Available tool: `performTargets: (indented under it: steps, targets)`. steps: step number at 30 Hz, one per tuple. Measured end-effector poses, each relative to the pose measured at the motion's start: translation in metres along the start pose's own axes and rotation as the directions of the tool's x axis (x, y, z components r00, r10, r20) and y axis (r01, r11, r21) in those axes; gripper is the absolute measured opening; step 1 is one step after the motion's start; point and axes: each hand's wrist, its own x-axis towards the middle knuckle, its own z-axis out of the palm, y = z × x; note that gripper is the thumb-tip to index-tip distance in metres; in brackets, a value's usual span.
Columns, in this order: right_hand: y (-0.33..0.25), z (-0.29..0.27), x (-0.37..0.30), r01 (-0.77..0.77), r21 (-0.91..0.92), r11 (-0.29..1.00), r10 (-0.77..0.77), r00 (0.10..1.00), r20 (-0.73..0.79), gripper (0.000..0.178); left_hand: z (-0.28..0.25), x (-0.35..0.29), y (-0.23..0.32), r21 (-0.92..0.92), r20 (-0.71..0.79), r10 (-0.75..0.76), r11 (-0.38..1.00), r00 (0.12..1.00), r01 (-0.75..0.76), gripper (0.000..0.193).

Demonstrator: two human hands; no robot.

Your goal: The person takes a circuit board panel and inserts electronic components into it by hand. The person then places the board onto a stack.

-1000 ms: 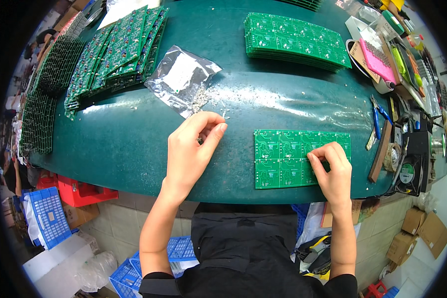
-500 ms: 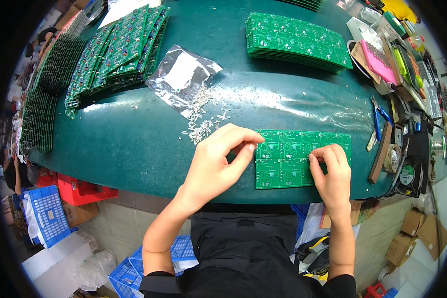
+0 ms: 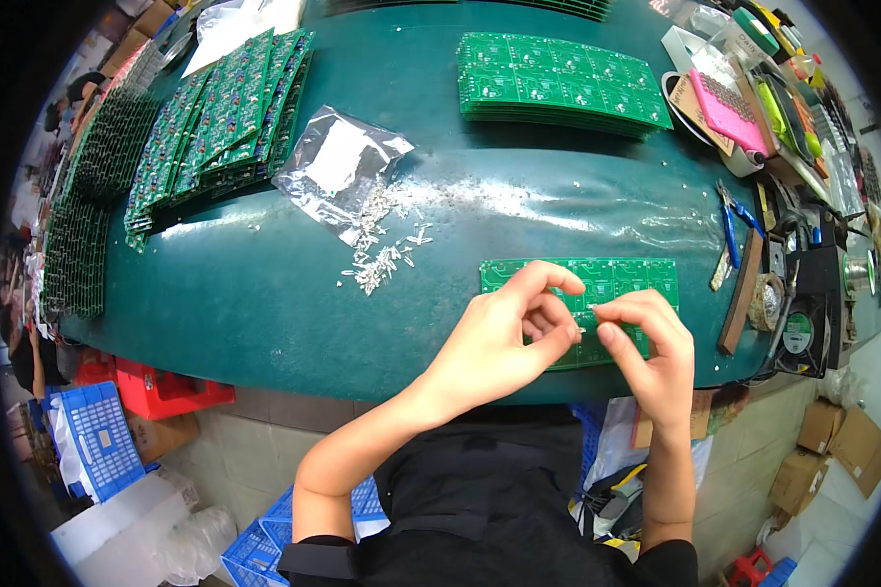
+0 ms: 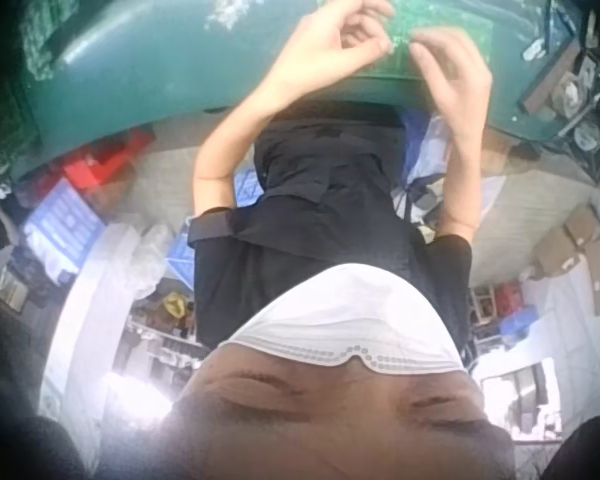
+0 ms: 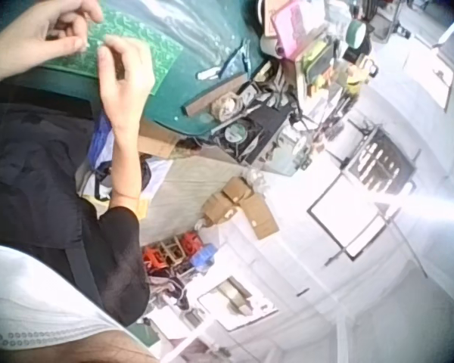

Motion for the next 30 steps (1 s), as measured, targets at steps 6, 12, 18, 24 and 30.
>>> performTargets:
  steps: [6, 12, 18, 24, 30]
  targets:
    - [0.008, -0.003, -0.010, -0.102, 0.401, 0.911, 0.085, 0.995, 0.060, 0.011, 0.014, 0.009, -0.006, -0.137, 0.071, 0.008, 0.991, 0.997, 0.002, 0.035]
    - [0.022, -0.017, -0.008, -0.066, 0.288, 0.955, 0.066, 0.998, 0.010, 0.006, 0.012, 0.006, 0.002, -0.225, 0.166, -0.128, 0.960, 0.978, 0.164, 0.033]
    - [0.053, -0.022, -0.004, -0.065, -0.104, 0.993, 0.047, 0.985, -0.164, 0.007, -0.050, -0.007, 0.007, 0.769, -0.219, 0.404, 0.632, 0.888, -0.098, 0.016]
    - [0.059, -0.018, -0.004, -0.018, -0.164, 0.986, -0.004, 0.992, -0.129, 0.008, -0.092, -0.017, -0.014, 0.956, -0.275, 0.520, 0.238, 0.809, 0.172, 0.021]
    - [0.058, -0.016, -0.004, -0.020, -0.195, 0.981, -0.005, 0.992, -0.126, 0.009, -0.097, -0.017, -0.020, 0.933, -0.305, 0.485, 0.325, 0.819, 0.155, 0.012]
